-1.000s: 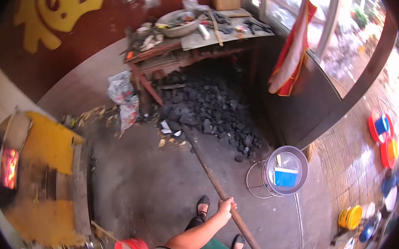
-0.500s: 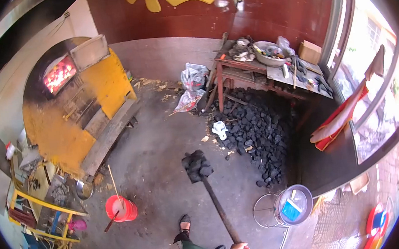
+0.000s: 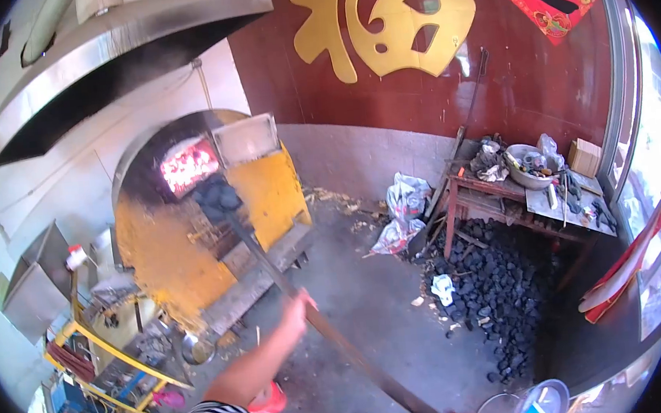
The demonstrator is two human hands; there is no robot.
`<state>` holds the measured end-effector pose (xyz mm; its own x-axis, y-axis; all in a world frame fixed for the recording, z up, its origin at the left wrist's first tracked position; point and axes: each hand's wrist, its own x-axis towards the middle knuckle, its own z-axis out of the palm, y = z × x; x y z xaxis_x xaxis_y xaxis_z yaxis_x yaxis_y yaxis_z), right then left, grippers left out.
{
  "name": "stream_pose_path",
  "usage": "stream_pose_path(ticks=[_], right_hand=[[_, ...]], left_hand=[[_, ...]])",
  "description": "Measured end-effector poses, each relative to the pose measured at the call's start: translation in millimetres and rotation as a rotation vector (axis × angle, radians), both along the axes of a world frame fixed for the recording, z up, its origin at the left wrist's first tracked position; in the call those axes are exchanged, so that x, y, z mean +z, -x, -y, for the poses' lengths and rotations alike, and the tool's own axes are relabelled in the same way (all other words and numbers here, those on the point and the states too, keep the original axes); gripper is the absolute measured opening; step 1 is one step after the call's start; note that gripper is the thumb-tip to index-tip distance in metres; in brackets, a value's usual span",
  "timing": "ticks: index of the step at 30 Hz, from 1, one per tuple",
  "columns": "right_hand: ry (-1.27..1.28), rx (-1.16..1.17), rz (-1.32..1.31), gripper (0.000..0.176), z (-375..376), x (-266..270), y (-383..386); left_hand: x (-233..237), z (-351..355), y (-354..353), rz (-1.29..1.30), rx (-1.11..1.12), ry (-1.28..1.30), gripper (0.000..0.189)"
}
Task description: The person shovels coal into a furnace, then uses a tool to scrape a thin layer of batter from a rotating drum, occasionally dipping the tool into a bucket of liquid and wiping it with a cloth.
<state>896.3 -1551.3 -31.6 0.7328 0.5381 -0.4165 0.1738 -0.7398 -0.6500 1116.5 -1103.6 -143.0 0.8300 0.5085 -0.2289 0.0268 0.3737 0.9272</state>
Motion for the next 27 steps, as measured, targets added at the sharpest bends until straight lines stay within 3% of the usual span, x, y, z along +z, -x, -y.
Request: stream_pose_path(ticks=[2, 4, 6, 8, 13, 14, 18, 22, 23, 24, 27], right_hand=[[-0.210, -0.044, -0.309, 0.036, -72.3, 87.9, -68.6], [-0.216, -0.015, -0.282, 0.039, -75.7, 82.2, -91.2], [-0.182, 0.006, -0.320, 0.042, -59.7, 49.9, -96.5], [-0.067, 0.109, -0.002, 0.040, -26.6, -12.5, -79.6], [0.147, -0.035, -0.024, 0.048, 61.2, -95.2, -11.3], [0.168, -0.099, 0.009, 0.055, 75.8, -111.5, 17.2], [0.291, -0.245, 0.094, 0.047, 147.3, -112.1, 147.3], [0.277, -0.595, -0.441, 0.045, 175.2, -81.0, 296.9], [0.250, -0.702, -0.566, 0.045, 180.7, -86.0, 362.0], [0.187, -0.716, -0.442, 0.046, 184.0, -119.3, 426.4], [0.303, -0.981, -0.666, 0.047, 158.3, -70.7, 470.7]], left_hand=[[64.0, -72.9, -60.1, 0.000, 0.217, 0.172, 0.024], [58.0, -104.7, -90.1, 0.042, 0.253, 0.216, 0.020], [36.9, -79.2, -70.7, -0.032, 0.275, 0.310, 0.016], [16.2, -36.1, -45.7, -0.084, 0.255, 0.271, 0.012], [-67.8, 62.5, -15.8, -0.196, 0.200, 0.306, 0.011], [-83.9, 80.6, -11.4, -0.252, 0.167, 0.359, 0.010], [-155.8, 189.5, 17.5, -0.526, -0.100, 0.441, 0.020], [-224.4, 316.0, 97.6, -0.707, -0.384, 0.418, 0.020], [-274.6, 373.4, 148.1, -0.742, -0.600, 0.439, 0.016], [-294.3, 404.8, 177.8, -0.786, -0.730, 0.378, 0.015], [-340.2, 491.0, 265.9, -0.940, -0.943, 0.374, 0.030]])
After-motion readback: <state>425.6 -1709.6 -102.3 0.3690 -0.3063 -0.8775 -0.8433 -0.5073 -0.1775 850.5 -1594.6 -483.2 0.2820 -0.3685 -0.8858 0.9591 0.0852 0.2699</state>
